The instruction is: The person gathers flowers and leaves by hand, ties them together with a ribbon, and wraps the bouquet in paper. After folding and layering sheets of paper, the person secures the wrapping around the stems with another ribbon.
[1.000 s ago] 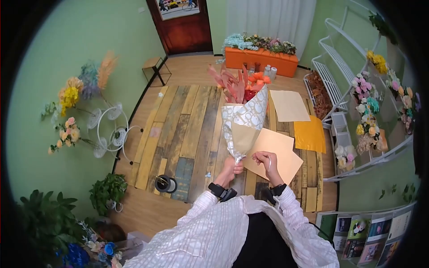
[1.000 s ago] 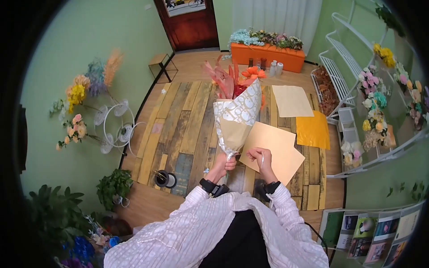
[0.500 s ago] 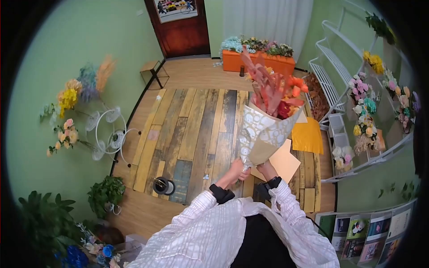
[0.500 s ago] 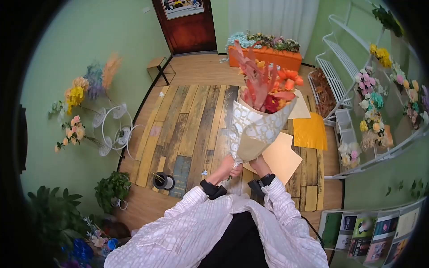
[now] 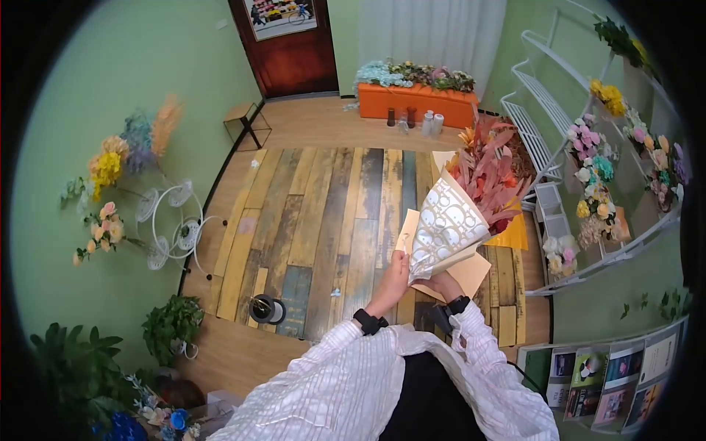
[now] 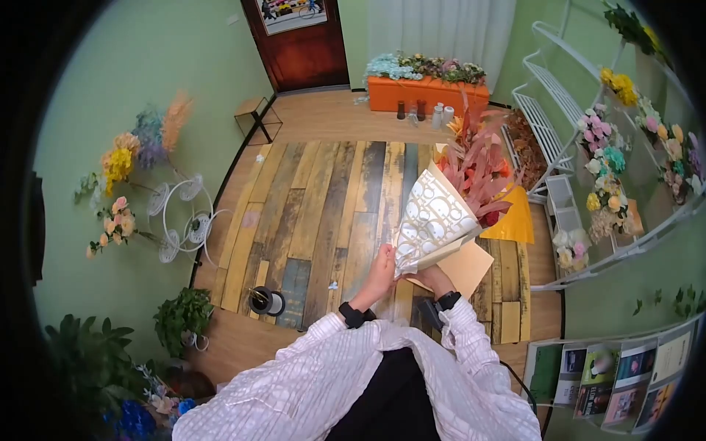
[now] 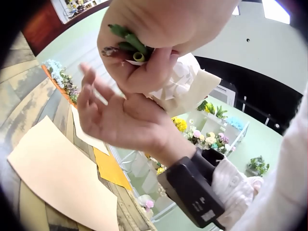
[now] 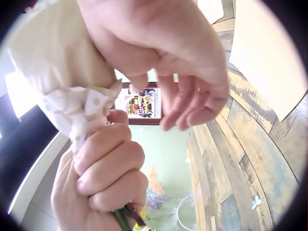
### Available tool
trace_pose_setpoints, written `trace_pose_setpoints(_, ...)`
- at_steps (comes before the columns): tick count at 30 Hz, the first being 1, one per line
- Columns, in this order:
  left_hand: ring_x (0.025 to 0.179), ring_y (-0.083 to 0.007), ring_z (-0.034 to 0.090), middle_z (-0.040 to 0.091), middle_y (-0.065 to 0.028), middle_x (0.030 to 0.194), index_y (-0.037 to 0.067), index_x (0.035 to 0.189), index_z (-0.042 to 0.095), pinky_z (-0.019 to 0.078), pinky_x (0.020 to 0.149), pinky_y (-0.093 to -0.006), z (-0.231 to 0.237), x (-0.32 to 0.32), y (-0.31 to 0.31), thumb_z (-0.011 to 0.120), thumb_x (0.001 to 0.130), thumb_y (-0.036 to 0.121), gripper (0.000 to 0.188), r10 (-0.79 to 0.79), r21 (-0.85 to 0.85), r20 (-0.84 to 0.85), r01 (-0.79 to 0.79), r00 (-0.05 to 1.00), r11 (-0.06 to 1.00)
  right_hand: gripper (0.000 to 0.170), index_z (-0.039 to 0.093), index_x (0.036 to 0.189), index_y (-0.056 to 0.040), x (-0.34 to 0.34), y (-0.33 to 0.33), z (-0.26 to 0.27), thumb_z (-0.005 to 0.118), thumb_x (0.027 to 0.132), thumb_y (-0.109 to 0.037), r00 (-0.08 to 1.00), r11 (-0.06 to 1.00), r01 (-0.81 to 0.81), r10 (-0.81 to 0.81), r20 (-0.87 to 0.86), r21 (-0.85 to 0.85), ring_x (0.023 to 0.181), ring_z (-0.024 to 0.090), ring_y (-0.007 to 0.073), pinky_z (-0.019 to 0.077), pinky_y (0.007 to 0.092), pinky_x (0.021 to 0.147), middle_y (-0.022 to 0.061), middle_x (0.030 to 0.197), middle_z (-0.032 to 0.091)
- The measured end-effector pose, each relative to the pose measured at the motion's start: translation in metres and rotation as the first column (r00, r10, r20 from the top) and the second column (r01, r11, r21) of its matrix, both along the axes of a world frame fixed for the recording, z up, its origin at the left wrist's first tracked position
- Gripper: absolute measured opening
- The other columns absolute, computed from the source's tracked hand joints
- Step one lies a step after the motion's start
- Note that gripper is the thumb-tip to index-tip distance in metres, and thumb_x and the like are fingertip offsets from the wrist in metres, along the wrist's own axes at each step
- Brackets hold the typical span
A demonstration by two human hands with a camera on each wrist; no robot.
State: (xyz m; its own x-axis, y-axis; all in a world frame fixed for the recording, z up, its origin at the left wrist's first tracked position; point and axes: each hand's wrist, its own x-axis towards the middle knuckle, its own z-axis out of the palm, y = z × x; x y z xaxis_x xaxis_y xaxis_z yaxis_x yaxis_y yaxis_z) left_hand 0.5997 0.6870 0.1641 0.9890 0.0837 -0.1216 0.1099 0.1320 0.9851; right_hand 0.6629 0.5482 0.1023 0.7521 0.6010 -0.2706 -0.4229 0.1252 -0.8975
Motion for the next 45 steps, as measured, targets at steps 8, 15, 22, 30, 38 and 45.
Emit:
trace_pose_setpoints(8,0.06,-0.0415,0.049,0.05,-0.0234,0.063,0.003,0.089,0.032,0.0342,0.049,-0.0439,-0.001,0.001,0.009,0.028,0.089,0.023,0.02,0.259,0.437,0.251,-0.348,0.933,0.83,0.021,0.062,0.077,-0.0018,-0.053,0.006,0.143,0.053,0.079,-0.021,0.885,0.819,-0.003,0.269,0.38,-0.573,0.039,0.047,0.0077,0.0368,0.0198,0.038,0.0023,0.053,0.056)
trace_pose_setpoints(15,0.062,-0.0429,0.049,0.05,-0.0242,0.065,0.002,0.093,0.029,0.0349,0.049,-0.0445,-0.008,-0.005,0.0,0.03,0.087,0.016,0.015,0.294,0.454,0.282,-0.396,0.914,0.798,0.019,0.059,0.074,0.0017,-0.01,0.089,0.128,0.057,0.07,-0.017,0.432,0.665,0.521,0.334,0.837,-0.535,0.052,0.056,0.0292,0.0434,0.0334,0.049,0.017,0.056,0.055)
trace_pose_setpoints(22,0.065,-0.0371,0.053,0.052,-0.0231,0.073,0.0,0.099,0.03,0.0389,0.049,-0.0422,-0.022,-0.008,0.011,0.032,0.086,0.017,0.022,0.371,0.368,0.308,-0.47,0.876,0.802,0.016,0.058,0.068,0.0009,-0.005,0.092,0.12,0.058,0.069,-0.015,0.638,0.784,0.274,0.285,0.715,-0.558,0.054,0.057,0.0212,0.0438,0.029,0.049,0.0128,0.058,0.057)
trace_pose_setpoints(30,0.04,-0.0117,0.045,0.048,-0.0055,0.055,0.003,0.077,0.045,0.0306,0.029,-0.0217,-0.013,-0.006,0.025,0.026,0.088,0.037,0.041,0.403,-0.183,-0.161,-0.429,0.901,0.885,0.01,0.053,0.074,0.0008,-0.025,0.063,0.113,0.057,0.073,-0.008,0.834,0.952,0.049,0.127,0.537,-0.301,0.053,0.051,0.004,0.039,0.0173,0.047,-0.0007,0.057,0.053)
trace_pose_setpoints(38,0.031,-0.0052,0.025,0.034,0.0015,0.045,0.005,0.068,0.045,0.0169,0.028,-0.0179,-0.014,0.005,0.029,0.029,0.084,0.016,0.025,0.038,-0.698,-0.311,-0.256,0.95,0.669,0.008,0.053,0.077,-0.0006,-0.031,0.039,0.102,0.055,0.076,-0.008,0.913,0.985,0.085,-0.016,0.409,-0.15,0.048,0.047,0.0034,0.0356,0.0162,0.043,-0.0002,0.057,0.051)
trace_pose_setpoints(45,0.031,-0.0047,0.025,0.033,0.0021,0.046,0.001,0.067,0.043,0.0175,0.027,-0.0174,-0.026,0.007,0.03,0.03,0.083,0.016,0.026,-0.242,-0.758,-0.129,0.061,0.962,0.649,0.01,0.051,0.071,-0.0049,-0.025,0.042,0.059,0.049,0.079,-0.01,0.959,0.971,0.194,-0.157,-0.234,0.143,0.05,0.044,0.0071,0.0362,0.0186,0.047,-0.0004,0.058,0.048)
